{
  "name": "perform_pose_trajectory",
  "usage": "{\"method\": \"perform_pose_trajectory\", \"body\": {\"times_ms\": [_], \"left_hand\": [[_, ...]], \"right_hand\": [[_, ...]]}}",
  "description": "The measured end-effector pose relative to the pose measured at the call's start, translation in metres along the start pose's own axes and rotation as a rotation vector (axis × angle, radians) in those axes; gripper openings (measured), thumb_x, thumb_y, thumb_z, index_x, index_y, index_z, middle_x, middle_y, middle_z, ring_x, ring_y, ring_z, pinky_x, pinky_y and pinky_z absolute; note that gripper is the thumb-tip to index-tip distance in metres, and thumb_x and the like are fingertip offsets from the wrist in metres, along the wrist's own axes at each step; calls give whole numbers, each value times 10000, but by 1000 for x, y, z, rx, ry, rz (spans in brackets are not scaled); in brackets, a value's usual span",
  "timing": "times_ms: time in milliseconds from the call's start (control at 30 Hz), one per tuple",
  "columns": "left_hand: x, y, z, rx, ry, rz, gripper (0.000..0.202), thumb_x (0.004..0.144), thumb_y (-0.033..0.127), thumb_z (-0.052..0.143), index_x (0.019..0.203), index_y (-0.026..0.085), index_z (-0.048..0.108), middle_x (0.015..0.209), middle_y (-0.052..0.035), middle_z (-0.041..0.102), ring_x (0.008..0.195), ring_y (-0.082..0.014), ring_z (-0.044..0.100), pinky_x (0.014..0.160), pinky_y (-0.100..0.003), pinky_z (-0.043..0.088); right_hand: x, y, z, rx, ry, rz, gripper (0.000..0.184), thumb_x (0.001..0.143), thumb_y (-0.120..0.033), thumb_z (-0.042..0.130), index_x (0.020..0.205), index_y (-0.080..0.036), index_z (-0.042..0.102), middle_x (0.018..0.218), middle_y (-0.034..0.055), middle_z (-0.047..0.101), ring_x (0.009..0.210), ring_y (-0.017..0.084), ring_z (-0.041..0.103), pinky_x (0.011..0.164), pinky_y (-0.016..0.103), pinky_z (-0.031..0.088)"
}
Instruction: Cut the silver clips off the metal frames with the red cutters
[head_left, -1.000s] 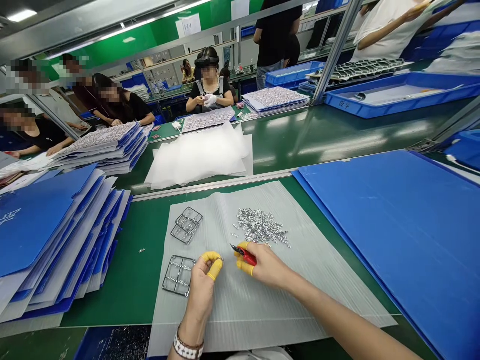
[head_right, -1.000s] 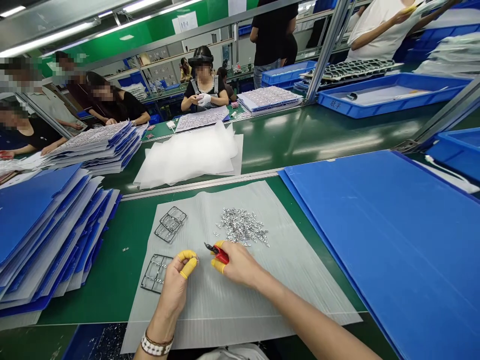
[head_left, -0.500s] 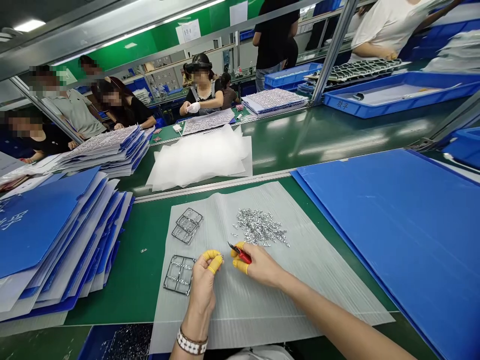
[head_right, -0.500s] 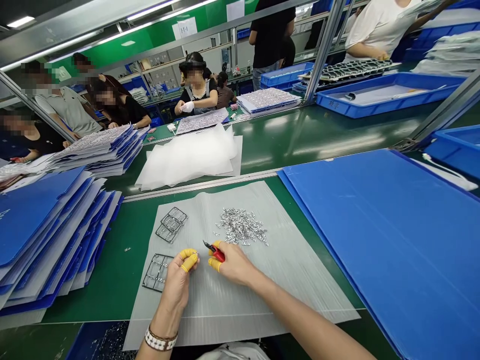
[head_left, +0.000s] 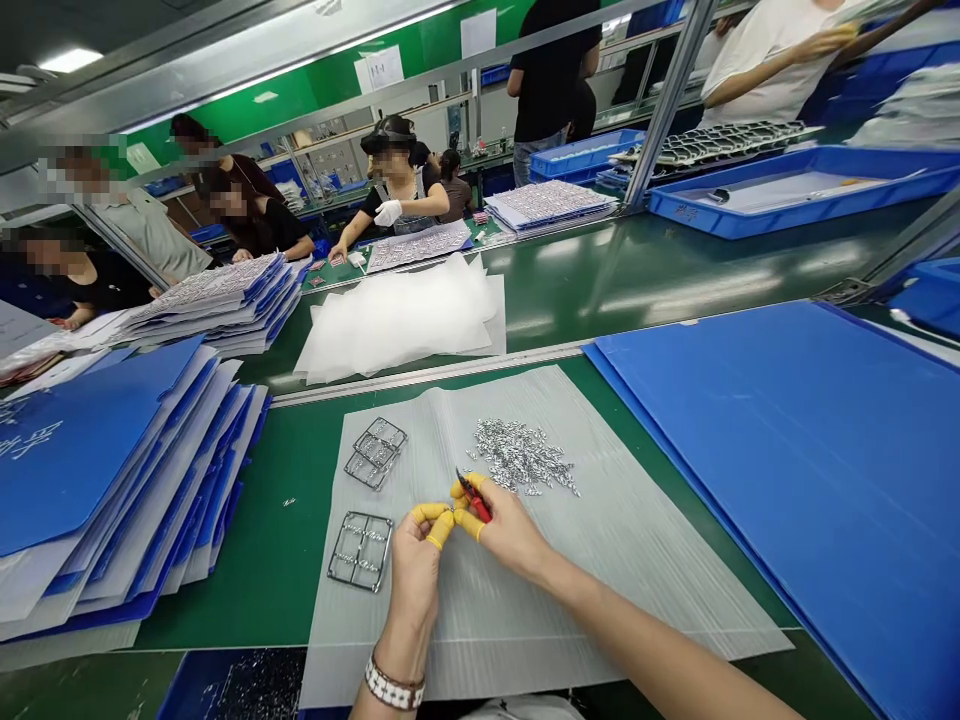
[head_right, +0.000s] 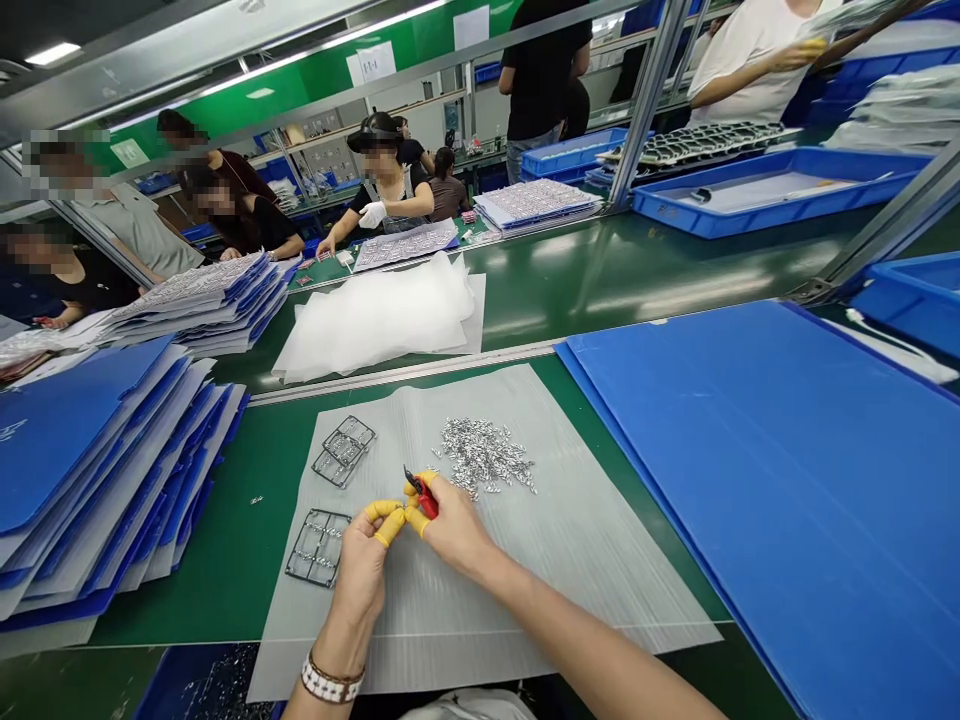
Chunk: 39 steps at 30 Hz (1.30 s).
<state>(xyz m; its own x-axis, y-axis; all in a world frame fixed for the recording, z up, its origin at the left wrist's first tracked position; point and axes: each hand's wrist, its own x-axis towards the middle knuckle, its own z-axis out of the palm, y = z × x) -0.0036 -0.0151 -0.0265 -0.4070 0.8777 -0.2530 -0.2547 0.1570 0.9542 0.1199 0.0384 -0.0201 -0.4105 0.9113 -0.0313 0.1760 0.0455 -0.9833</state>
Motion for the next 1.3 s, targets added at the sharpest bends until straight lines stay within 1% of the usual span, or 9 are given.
{"method": "perform_pose_trajectory", "body": {"times_ms": [167,300,533,700,800,900,1000,1100,1300], "left_hand": [[3,0,0,-14,16,1,255,591,324,785,747,143,696,739,-38,683,701,-147,594,679,-260,455],[7,-2,-1,-15,44,10,273,586,328,788,763,141,698,744,-43,682,702,-146,584,688,-264,453],[10,0,-1,-2,29,-18,299,615,366,770,775,132,676,656,-22,649,537,-86,468,534,-217,351],[8,6,7,-9,-10,-41,313,645,391,748,784,128,650,568,13,600,472,-59,386,494,-204,283],[7,8,9,-6,-45,-44,319,680,392,721,841,129,642,597,-1,634,472,-59,378,515,-207,301],[5,8,9,3,-77,-37,305,707,374,699,882,133,635,696,-44,692,510,-73,431,578,-227,359],[3,7,9,-5,-88,-42,278,701,353,706,867,147,619,720,-49,708,531,-87,475,627,-246,391],[1,7,10,-14,-110,-52,258,686,332,718,835,154,604,700,-43,707,534,-93,495,635,-252,402],[-2,8,10,12,-165,-6,220,711,335,699,799,149,622,683,-37,694,553,-99,536,588,-228,391]], "right_hand": [[4,5,0,12,10,10,218,756,-271,540,952,-180,568,850,21,628,774,170,597,708,306,477],[7,6,-10,-50,10,22,228,761,-282,535,962,-179,568,848,28,637,764,176,604,700,312,479],[7,11,-42,-295,57,4,242,765,-245,507,1000,-205,549,981,50,661,893,209,613,778,344,467],[8,12,-52,-608,107,35,269,774,-241,496,1031,-183,550,907,57,649,845,227,601,737,345,443],[7,10,-52,-693,95,8,236,776,-240,494,994,-180,561,858,52,632,818,224,594,713,333,432],[4,5,-50,-615,45,-23,183,776,-247,497,938,-195,565,809,33,622,756,204,583,677,320,429],[3,1,-45,-393,-2,-42,178,784,-294,520,931,-204,565,824,23,631,742,185,575,673,310,438],[7,-2,-37,-168,-18,-4,188,774,-341,553,898,-200,564,849,14,625,764,174,571,693,302,444],[12,-4,-11,291,-142,124,180,735,-357,575,768,-209,477,605,-53,490,571,122,489,566,254,381]]}}
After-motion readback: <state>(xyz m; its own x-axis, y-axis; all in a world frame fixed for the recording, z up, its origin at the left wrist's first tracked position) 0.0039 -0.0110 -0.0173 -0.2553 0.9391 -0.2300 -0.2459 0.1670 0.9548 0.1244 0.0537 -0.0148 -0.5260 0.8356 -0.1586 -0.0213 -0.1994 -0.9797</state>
